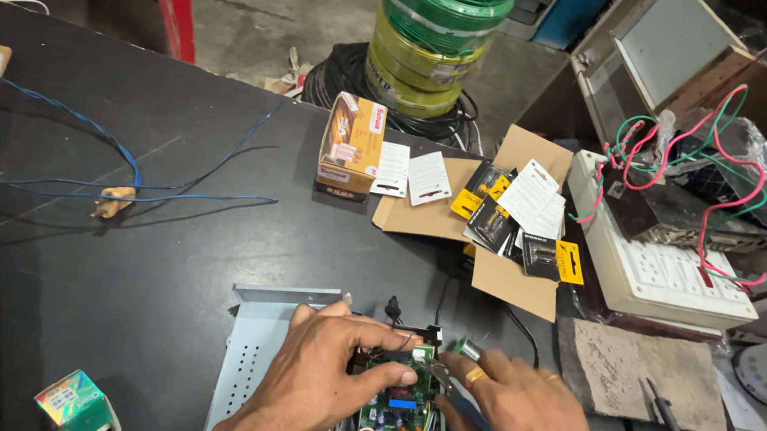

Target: The person solders components on a circuit board within a metal housing using a soldering iron and wire.

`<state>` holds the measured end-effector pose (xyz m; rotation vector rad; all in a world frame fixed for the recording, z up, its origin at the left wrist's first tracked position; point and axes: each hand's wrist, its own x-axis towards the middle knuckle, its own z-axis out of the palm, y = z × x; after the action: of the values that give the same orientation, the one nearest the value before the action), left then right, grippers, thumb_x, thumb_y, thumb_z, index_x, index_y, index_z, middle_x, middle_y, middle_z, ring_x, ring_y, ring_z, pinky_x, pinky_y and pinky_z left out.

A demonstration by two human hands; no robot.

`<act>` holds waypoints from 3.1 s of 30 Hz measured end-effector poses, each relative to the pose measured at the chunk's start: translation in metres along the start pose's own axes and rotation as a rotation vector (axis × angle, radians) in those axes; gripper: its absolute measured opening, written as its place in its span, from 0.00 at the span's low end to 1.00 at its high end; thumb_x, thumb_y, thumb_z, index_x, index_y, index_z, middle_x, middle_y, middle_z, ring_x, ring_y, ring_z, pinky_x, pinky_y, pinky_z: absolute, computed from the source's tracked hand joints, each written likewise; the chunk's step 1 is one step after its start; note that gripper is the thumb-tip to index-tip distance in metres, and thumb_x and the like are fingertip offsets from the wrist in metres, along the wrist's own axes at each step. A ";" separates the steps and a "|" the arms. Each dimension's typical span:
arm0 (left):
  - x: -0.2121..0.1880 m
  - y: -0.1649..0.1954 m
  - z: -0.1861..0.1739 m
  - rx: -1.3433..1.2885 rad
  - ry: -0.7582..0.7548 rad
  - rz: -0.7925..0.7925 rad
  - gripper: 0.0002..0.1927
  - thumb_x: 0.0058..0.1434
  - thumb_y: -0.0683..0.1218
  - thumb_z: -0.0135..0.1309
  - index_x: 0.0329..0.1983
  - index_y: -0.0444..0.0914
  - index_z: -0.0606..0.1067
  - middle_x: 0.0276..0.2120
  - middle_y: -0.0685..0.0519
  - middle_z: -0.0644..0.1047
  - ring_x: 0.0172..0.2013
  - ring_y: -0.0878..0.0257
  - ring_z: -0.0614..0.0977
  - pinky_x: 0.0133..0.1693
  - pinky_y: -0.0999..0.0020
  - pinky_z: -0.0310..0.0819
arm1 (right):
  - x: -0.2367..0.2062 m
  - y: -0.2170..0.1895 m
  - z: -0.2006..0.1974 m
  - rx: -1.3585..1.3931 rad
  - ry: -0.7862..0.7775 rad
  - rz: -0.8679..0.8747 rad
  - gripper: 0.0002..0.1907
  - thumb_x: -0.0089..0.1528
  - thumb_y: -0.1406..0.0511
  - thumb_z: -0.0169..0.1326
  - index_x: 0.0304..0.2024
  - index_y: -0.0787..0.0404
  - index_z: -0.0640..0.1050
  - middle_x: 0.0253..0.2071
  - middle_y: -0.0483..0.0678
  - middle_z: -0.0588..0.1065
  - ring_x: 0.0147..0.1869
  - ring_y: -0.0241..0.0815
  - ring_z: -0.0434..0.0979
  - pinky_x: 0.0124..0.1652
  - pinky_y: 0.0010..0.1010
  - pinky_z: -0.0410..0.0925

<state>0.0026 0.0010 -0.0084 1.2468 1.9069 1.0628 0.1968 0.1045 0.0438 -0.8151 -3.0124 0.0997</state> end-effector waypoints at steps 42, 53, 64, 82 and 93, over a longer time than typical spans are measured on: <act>0.000 0.002 -0.003 0.020 -0.029 0.013 0.16 0.50 0.55 0.67 0.42 0.50 0.86 0.36 0.58 0.86 0.56 0.48 0.74 0.69 0.59 0.53 | 0.100 -0.012 -0.062 -0.592 -0.596 -0.752 0.14 0.64 0.56 0.51 0.30 0.53 0.81 0.34 0.50 0.75 0.41 0.54 0.77 0.43 0.48 0.68; -0.002 -0.011 0.007 0.009 0.061 0.104 0.17 0.48 0.56 0.69 0.38 0.46 0.85 0.40 0.58 0.85 0.59 0.43 0.73 0.61 0.54 0.58 | 0.088 0.000 -0.052 -0.517 -0.393 -0.783 0.08 0.60 0.58 0.53 0.30 0.50 0.80 0.32 0.46 0.74 0.41 0.50 0.77 0.39 0.48 0.68; -0.001 -0.013 0.009 0.001 0.102 0.139 0.17 0.48 0.56 0.69 0.41 0.49 0.86 0.41 0.59 0.86 0.58 0.45 0.74 0.63 0.55 0.57 | 0.073 0.018 -0.044 -0.266 -0.360 -0.597 0.15 0.65 0.54 0.52 0.35 0.57 0.78 0.29 0.51 0.73 0.27 0.55 0.78 0.26 0.50 0.69; -0.001 -0.007 -0.001 -0.006 0.023 0.024 0.19 0.48 0.57 0.69 0.45 0.51 0.86 0.44 0.63 0.87 0.64 0.43 0.69 0.64 0.56 0.54 | -0.047 0.001 0.018 0.302 0.294 0.381 0.13 0.58 0.57 0.60 0.43 0.52 0.82 0.35 0.49 0.82 0.32 0.50 0.83 0.32 0.38 0.73; 0.000 -0.006 -0.002 0.011 0.014 -0.012 0.21 0.47 0.57 0.70 0.46 0.55 0.86 0.44 0.62 0.86 0.66 0.42 0.66 0.64 0.54 0.55 | 0.001 0.020 -0.004 0.082 0.142 -0.122 0.16 0.59 0.52 0.59 0.44 0.51 0.83 0.36 0.45 0.80 0.38 0.48 0.79 0.39 0.41 0.67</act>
<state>-0.0018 -0.0009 -0.0123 1.2353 1.9307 1.0591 0.2062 0.1228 0.0461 -0.6031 -2.8935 0.1556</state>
